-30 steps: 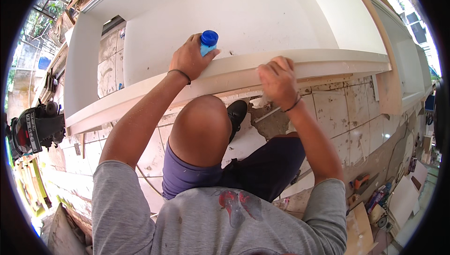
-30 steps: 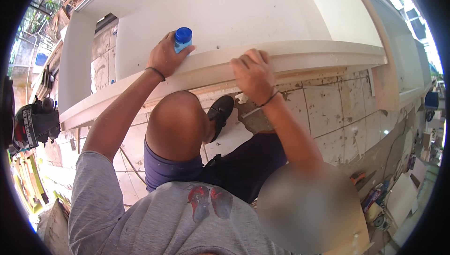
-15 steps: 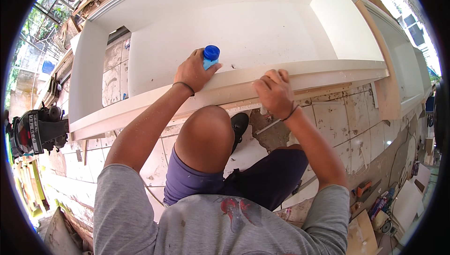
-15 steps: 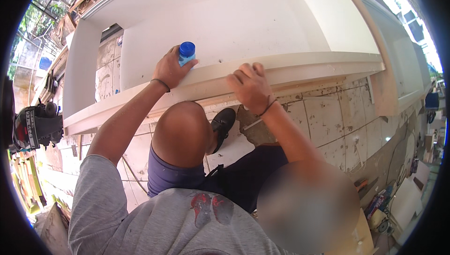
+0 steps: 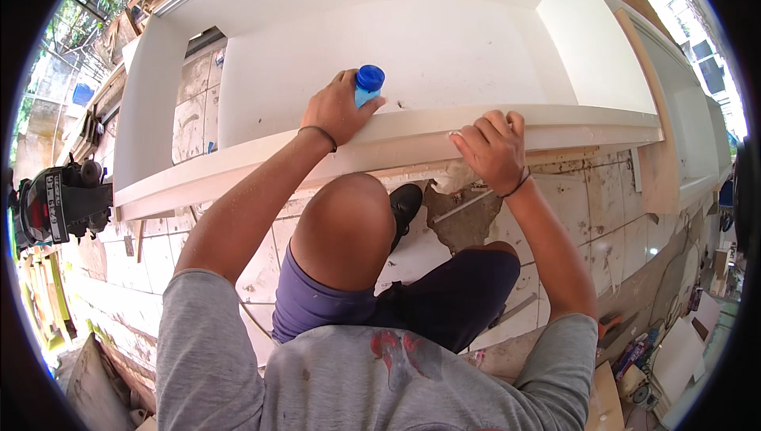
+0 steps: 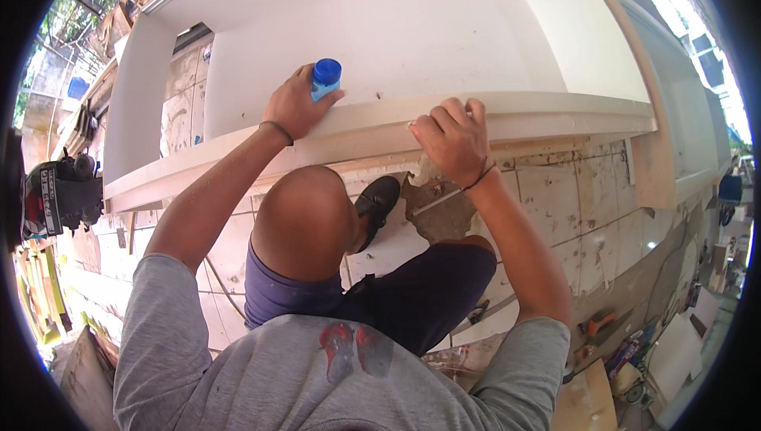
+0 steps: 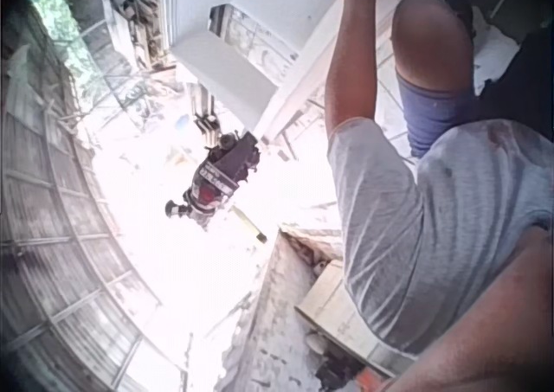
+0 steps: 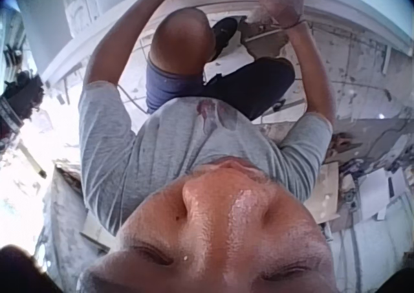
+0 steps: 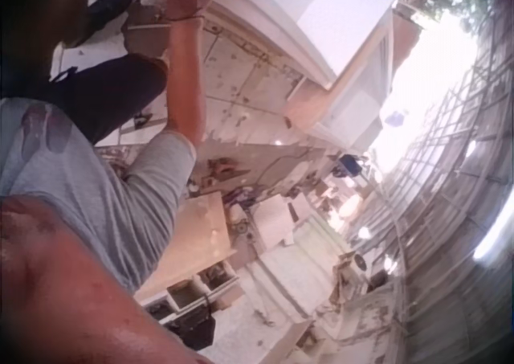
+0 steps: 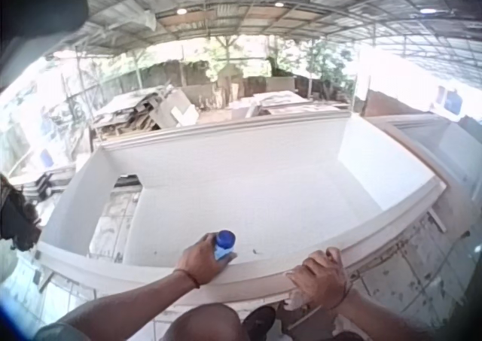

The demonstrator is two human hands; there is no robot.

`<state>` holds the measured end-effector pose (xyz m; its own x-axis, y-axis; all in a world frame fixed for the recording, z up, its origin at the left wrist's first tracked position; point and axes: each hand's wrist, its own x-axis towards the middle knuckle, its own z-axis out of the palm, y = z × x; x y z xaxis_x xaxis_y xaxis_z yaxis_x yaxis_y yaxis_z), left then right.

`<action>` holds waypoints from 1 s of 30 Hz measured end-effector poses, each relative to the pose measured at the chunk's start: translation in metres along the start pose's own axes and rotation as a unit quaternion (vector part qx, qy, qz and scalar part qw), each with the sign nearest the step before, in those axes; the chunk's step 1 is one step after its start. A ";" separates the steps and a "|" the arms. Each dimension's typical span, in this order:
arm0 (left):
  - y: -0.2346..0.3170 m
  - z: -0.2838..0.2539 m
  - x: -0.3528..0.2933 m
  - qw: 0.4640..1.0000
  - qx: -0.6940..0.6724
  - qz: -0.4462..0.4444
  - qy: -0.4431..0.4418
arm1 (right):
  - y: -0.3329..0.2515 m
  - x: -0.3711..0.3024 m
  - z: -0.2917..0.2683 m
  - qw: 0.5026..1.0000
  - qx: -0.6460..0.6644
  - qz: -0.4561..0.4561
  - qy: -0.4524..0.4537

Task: The person wipes the edges and surfaces of a white wooden cabinet frame with a cloth, occasionally applying liquid from a plastic bottle.

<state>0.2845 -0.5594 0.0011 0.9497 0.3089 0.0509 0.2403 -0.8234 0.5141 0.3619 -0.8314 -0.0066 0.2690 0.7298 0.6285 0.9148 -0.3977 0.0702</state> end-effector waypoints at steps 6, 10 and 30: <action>-0.003 0.001 0.002 1.000 0.012 -0.005 -0.018 | -0.016 0.011 0.015 0.999 0.031 -0.031 0.017; 0.001 -0.003 0.004 1.000 0.013 -0.010 -0.018 | 0.000 0.003 0.005 1.000 0.001 -0.015 0.003; 0.001 0.000 0.003 1.000 0.007 -0.012 -0.023 | 0.000 0.002 0.002 0.999 -0.002 -0.042 -0.017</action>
<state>0.2875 -0.5599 0.0016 0.9520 0.3061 -0.0011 0.2652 -0.8228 0.5027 0.3632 -0.8285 -0.0067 0.2024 0.7789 0.5936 0.9333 -0.3370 0.1240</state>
